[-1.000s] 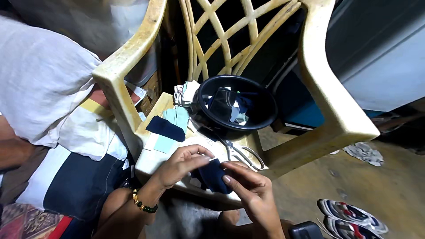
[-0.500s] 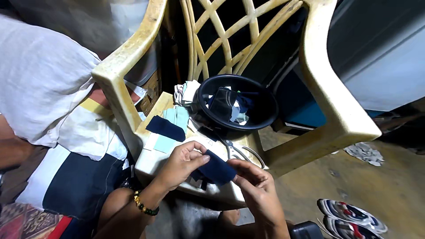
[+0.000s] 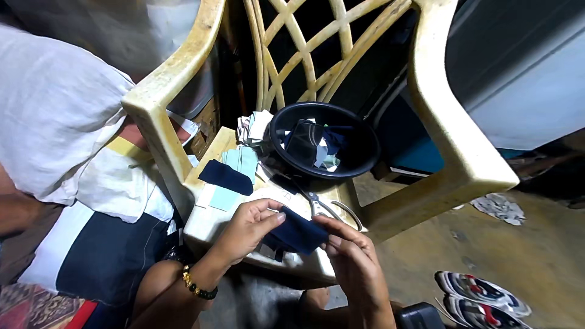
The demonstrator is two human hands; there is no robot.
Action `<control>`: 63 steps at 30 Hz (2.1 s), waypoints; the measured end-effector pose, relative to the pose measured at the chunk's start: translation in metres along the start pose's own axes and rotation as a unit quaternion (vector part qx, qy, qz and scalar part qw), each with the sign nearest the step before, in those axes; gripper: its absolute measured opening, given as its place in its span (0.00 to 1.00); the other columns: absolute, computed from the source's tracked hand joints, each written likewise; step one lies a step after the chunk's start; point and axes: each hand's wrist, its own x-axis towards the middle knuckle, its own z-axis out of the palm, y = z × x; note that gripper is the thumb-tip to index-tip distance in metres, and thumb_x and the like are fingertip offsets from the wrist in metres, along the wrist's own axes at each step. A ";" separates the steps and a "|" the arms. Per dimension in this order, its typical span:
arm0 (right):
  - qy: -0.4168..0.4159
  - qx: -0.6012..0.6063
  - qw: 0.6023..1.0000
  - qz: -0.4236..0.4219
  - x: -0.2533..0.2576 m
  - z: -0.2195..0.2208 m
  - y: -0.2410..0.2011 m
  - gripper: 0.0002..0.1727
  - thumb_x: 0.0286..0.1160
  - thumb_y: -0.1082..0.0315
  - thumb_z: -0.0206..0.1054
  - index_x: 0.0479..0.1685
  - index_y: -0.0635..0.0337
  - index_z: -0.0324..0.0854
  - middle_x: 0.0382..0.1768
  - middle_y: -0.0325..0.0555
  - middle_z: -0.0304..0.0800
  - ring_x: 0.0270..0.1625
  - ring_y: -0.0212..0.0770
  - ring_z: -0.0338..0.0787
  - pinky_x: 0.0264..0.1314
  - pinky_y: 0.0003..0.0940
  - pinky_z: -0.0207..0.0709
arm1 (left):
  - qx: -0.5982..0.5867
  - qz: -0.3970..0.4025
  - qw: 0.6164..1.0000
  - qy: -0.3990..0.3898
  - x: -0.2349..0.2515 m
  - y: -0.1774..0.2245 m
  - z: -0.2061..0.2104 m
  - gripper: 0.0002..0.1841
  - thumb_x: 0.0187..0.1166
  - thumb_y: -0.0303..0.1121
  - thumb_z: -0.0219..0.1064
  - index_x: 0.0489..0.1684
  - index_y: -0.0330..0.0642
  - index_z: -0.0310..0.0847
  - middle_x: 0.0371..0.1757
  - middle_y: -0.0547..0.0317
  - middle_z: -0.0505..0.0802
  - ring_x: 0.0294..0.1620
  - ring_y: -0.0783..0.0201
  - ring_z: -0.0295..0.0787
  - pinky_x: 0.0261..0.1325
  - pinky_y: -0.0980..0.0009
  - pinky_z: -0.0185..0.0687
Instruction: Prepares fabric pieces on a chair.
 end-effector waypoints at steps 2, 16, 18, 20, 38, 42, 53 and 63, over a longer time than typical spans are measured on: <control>0.006 -0.018 1.000 -0.011 0.000 0.002 0.001 0.18 0.73 0.62 0.72 0.60 0.58 0.89 0.51 0.32 0.95 0.45 0.24 0.91 0.47 0.21 0.87 | -0.007 0.002 1.000 0.005 0.000 -0.001 0.001 0.07 0.84 0.22 0.59 0.48 0.38 0.83 0.34 0.70 0.95 0.33 0.83 0.88 0.37 0.86 0.81; 0.102 -0.032 0.994 -0.022 0.000 0.014 0.001 0.20 0.56 0.85 0.73 0.53 0.64 0.88 0.41 0.34 0.95 0.36 0.25 0.91 0.41 0.20 0.87 | -0.049 -0.043 0.998 -0.012 0.000 0.003 -0.002 0.16 0.80 0.21 0.48 0.53 0.36 0.83 0.30 0.71 0.88 0.27 0.79 0.83 0.34 0.81 0.82; 0.102 -0.020 0.994 -0.015 0.000 0.013 0.001 0.19 0.59 0.84 0.72 0.53 0.63 0.88 0.39 0.34 0.94 0.35 0.24 0.91 0.40 0.19 0.87 | -0.061 -0.051 0.997 -0.019 0.001 0.004 -0.003 0.18 0.80 0.19 0.48 0.58 0.35 0.82 0.27 0.73 0.87 0.26 0.79 0.82 0.34 0.80 0.82; 0.097 -0.018 0.995 -0.019 0.000 0.012 0.002 0.17 0.62 0.82 0.72 0.52 0.61 0.88 0.40 0.33 0.94 0.35 0.24 0.90 0.40 0.19 0.87 | -0.059 -0.040 0.997 -0.026 0.001 0.004 -0.004 0.18 0.79 0.17 0.52 0.62 0.35 0.81 0.29 0.72 0.90 0.28 0.79 0.84 0.33 0.82 0.81; 0.012 -0.051 0.999 0.008 -0.001 0.006 -0.002 0.08 0.80 0.66 0.67 0.47 0.53 0.92 0.42 0.30 0.95 0.44 0.23 0.91 0.49 0.20 0.86 | 0.076 0.006 0.993 -0.094 -0.001 0.002 -0.008 0.23 0.68 0.13 0.68 0.64 0.34 0.76 0.38 0.69 0.93 0.38 0.79 0.90 0.45 0.81 0.87; -0.008 -0.067 0.998 0.000 -0.004 0.009 -0.007 0.08 0.74 0.74 0.69 0.44 0.55 0.93 0.40 0.30 0.97 0.42 0.22 0.92 0.48 0.19 0.87 | 0.074 0.036 0.991 -0.103 -0.001 -0.002 -0.006 0.20 0.68 0.14 0.67 0.60 0.33 0.77 0.39 0.69 0.93 0.38 0.79 0.90 0.46 0.81 0.88; 0.013 -0.120 0.991 -0.065 -0.006 0.014 -0.010 0.07 0.63 0.77 0.76 0.38 0.56 0.94 0.42 0.35 0.96 0.45 0.26 0.93 0.50 0.20 0.89 | 0.054 0.032 0.995 -0.072 -0.002 -0.001 -0.004 0.13 0.65 0.19 0.77 0.42 0.38 0.81 0.39 0.68 0.93 0.39 0.78 0.92 0.46 0.80 0.89; -0.014 -0.365 0.907 -0.209 -0.009 0.018 -0.019 0.05 0.77 0.67 0.67 0.40 0.50 0.89 0.41 0.37 0.81 0.53 0.24 0.79 0.61 0.15 0.70 | -0.008 -0.012 0.995 -0.095 0.001 -0.002 -0.007 0.13 0.90 0.32 0.52 0.46 0.38 0.83 0.50 0.61 0.94 0.50 0.67 0.94 0.54 0.68 0.92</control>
